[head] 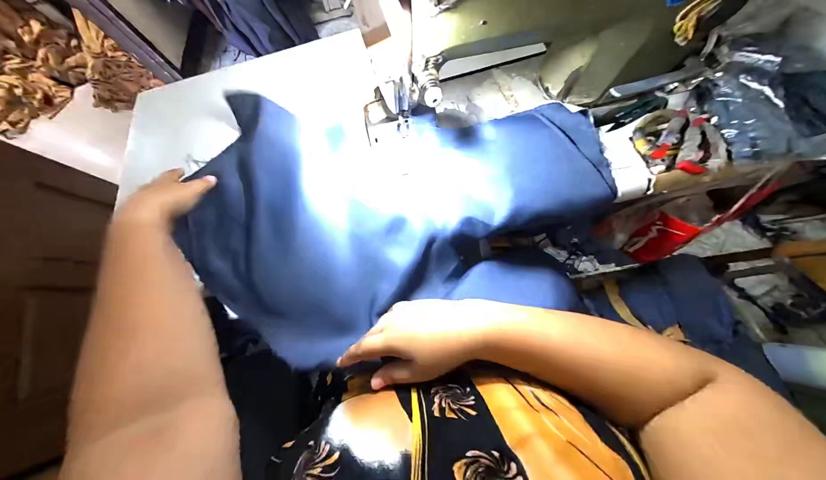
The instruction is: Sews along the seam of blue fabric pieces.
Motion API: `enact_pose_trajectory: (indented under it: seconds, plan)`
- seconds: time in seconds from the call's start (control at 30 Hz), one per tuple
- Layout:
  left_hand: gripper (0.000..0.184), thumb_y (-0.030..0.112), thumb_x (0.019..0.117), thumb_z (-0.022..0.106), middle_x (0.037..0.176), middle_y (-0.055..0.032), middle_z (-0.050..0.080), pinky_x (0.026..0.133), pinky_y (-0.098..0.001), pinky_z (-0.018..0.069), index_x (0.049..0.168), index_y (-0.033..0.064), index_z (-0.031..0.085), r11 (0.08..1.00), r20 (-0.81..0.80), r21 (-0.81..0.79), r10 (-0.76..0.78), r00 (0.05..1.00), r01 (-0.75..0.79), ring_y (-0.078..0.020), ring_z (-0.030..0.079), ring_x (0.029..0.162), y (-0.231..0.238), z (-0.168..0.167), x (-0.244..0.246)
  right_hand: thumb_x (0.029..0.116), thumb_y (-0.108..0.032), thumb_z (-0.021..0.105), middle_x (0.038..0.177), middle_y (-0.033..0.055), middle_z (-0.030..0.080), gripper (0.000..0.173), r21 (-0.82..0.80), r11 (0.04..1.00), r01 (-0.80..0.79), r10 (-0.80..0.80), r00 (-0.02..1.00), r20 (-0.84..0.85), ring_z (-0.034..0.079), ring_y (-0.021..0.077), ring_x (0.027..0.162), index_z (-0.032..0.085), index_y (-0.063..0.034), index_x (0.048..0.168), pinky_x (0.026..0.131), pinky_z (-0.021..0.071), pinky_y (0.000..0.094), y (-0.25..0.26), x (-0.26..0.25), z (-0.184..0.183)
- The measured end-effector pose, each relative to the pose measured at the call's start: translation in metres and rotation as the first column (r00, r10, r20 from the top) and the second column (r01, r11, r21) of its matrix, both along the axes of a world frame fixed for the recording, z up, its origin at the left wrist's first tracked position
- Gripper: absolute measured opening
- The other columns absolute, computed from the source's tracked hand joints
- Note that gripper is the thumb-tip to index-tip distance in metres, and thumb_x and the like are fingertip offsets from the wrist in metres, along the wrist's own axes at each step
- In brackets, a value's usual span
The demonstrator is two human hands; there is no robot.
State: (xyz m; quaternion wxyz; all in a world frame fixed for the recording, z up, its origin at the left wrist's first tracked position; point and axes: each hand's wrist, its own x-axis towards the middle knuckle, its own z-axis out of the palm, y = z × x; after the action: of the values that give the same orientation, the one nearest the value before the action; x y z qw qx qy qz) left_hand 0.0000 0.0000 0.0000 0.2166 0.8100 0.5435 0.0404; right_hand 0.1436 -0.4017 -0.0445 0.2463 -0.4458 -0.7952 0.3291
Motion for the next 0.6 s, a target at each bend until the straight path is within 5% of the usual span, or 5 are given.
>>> enact_pose_trajectory:
  seconds: [0.17,0.27,0.4,0.47,0.6]
  plan:
    - [0.073,0.063,0.1044,0.035,0.17,-0.023,0.018,0.106,-0.0895,0.0061,0.165,0.023,0.025,0.941,-0.125,0.242,-0.209,0.97,0.234,-0.0554,0.008,0.154,-0.079,-0.062,0.066,0.0996,-0.016,0.053,0.097,0.0082,0.072,0.026,0.316,0.604,0.732,-0.678,0.68,-0.28,0.066,0.0143,0.096,0.076,-0.0038,0.101,0.089,0.0535,0.0316,0.011,0.085,-0.019]
    - [0.068,0.062,0.1034,0.035,0.171,-0.0137,0.022,0.111,-0.0852,0.0066,0.163,0.0305,0.032,0.792,-0.185,0.279,-0.511,0.839,0.544,-0.0441,0.012,0.157,-0.137,-0.083,0.078,0.104,-0.021,0.052,0.121,0.0165,0.067,0.032,0.242,0.221,0.945,-0.952,0.263,-0.155,0.064,0.0203,0.106,0.07,-0.0061,0.126,0.089,0.0526,0.0329,0.001,0.172,-0.029]
    - [0.05,0.046,0.1081,0.034,0.168,-0.0011,0.033,0.117,-0.0774,0.0112,0.155,0.034,0.047,0.58,-0.022,0.22,-0.801,0.599,0.784,-0.0315,0.022,0.157,-0.205,-0.076,0.081,0.1033,-0.026,0.054,0.125,0.022,0.066,0.037,0.291,0.382,0.877,-0.923,0.377,0.076,0.066,0.0311,0.103,0.069,-0.0054,0.129,0.088,0.0535,0.0444,-0.003,0.224,-0.041]
    - [0.041,0.033,0.1071,0.042,0.149,-0.0045,0.058,0.111,-0.0658,0.0366,0.141,0.0241,0.064,0.639,0.11,0.336,-0.756,0.645,0.692,-0.0305,0.047,0.144,-0.197,-0.073,0.095,0.101,-0.026,0.056,0.121,0.0213,0.066,0.036,0.308,0.457,0.834,-0.886,0.456,0.081,0.064,0.0285,0.096,0.07,-0.0043,0.126,0.083,0.0525,0.0419,0.002,0.23,-0.041]
    - [0.065,0.065,0.0944,0.056,0.142,-0.018,0.058,0.102,-0.0716,0.0328,0.137,0.0171,0.063,0.744,0.015,0.271,-0.638,0.77,0.611,-0.0466,0.042,0.14,-0.16,-0.08,0.112,0.1005,-0.026,0.057,0.121,0.0206,0.066,0.035,0.303,0.472,0.828,-0.877,0.476,0.067,0.064,0.0264,0.095,0.071,-0.0038,0.124,0.082,0.052,0.0391,0.002,0.23,-0.041]
